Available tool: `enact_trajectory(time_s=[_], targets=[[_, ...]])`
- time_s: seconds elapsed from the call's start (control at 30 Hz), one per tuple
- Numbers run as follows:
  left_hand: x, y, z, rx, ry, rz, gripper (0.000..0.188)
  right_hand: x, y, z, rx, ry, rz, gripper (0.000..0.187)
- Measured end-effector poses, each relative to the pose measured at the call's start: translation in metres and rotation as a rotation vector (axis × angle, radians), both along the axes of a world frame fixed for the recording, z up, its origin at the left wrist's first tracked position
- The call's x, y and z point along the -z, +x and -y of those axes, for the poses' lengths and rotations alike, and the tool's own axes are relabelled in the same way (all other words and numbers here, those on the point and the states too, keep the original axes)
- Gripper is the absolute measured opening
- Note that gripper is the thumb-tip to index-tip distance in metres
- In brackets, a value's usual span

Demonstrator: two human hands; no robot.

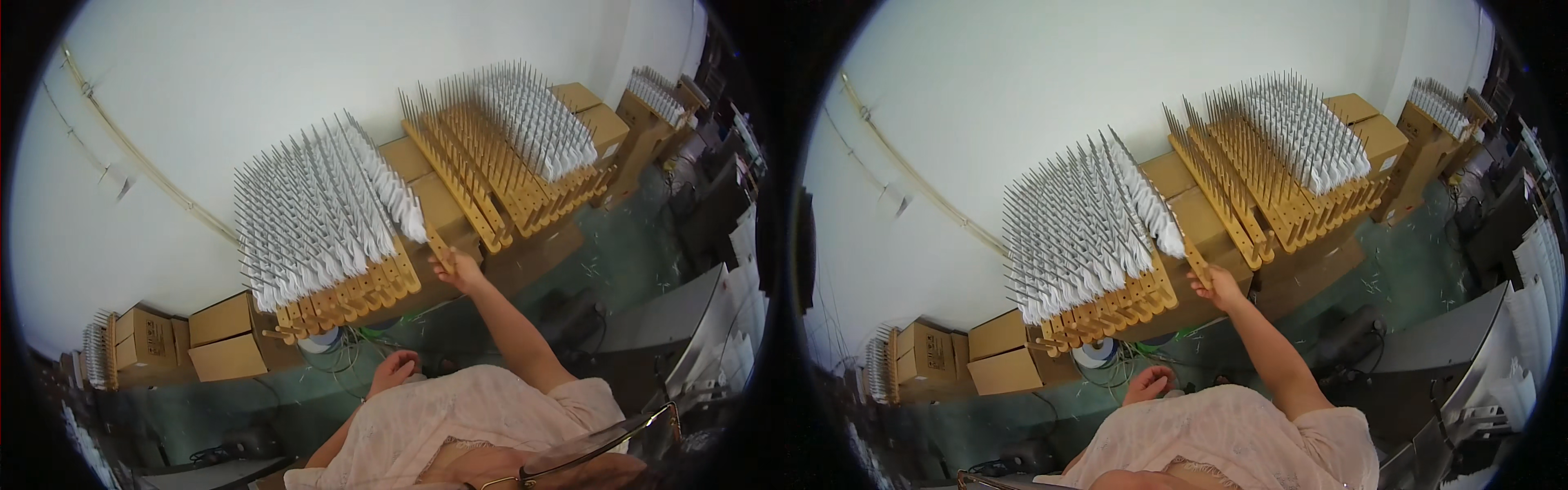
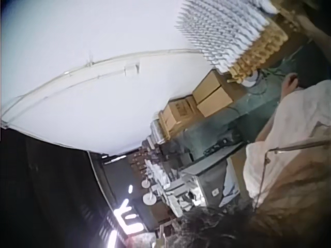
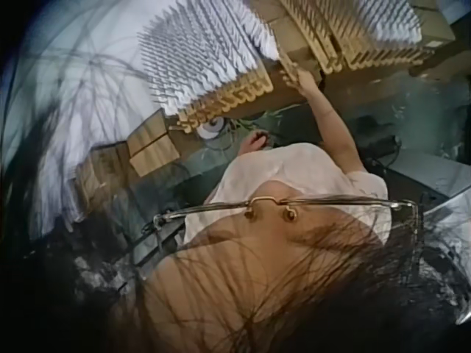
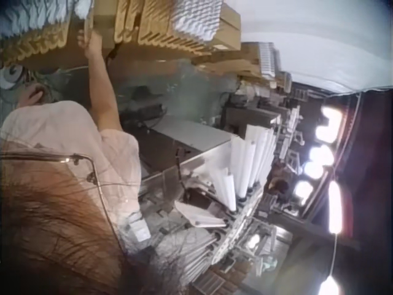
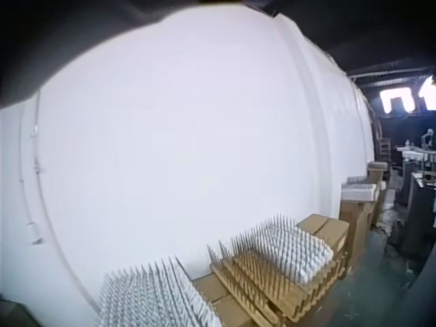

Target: Loading white pleated material components onto the arms of a rotating assembly machine for processing.

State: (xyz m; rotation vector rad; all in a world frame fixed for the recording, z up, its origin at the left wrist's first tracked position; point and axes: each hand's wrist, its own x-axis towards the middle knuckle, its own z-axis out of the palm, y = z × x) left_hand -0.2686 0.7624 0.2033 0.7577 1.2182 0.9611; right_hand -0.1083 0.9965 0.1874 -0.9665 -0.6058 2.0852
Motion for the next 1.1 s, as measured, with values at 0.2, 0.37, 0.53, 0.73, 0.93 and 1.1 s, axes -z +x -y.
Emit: enact_trajectory(time_s=[0.2, 0.37, 0.53, 0.73, 0.93, 1.1], targets=[[0.001, 0.003, 0.010, 0.066, -0.032, 0.022, 0.022, 0.004, 0.010, 0.000, -0.040, 0.084, -0.180, 0.030], [-0.010, -0.009, 0.026, 0.134, 0.089, -0.042, 0.021, -0.002, 0.022, 0.053, 0.053, 0.224, -0.188, 0.034], [-0.063, -0.046, 0.022, 0.230, 0.695, -0.388, 0.022, -0.037, 0.025, 0.150, 0.240, 0.403, 0.036, 0.039], [-0.154, -0.045, -0.012, -0.141, 1.139, -0.398, 0.046, -0.091, -0.011, 0.315, 0.542, 0.615, 0.531, 0.047], [-0.162, -0.030, 0.022, -0.135, 1.243, -0.322, 0.054, -0.113, -0.018, 0.411, 0.677, 0.505, 0.480, 0.047], [-0.197, -0.063, -0.058, -0.049, 0.952, -0.069, 0.044, -0.130, -0.004, 0.498, 0.731, 0.517, 0.602, 0.045]])
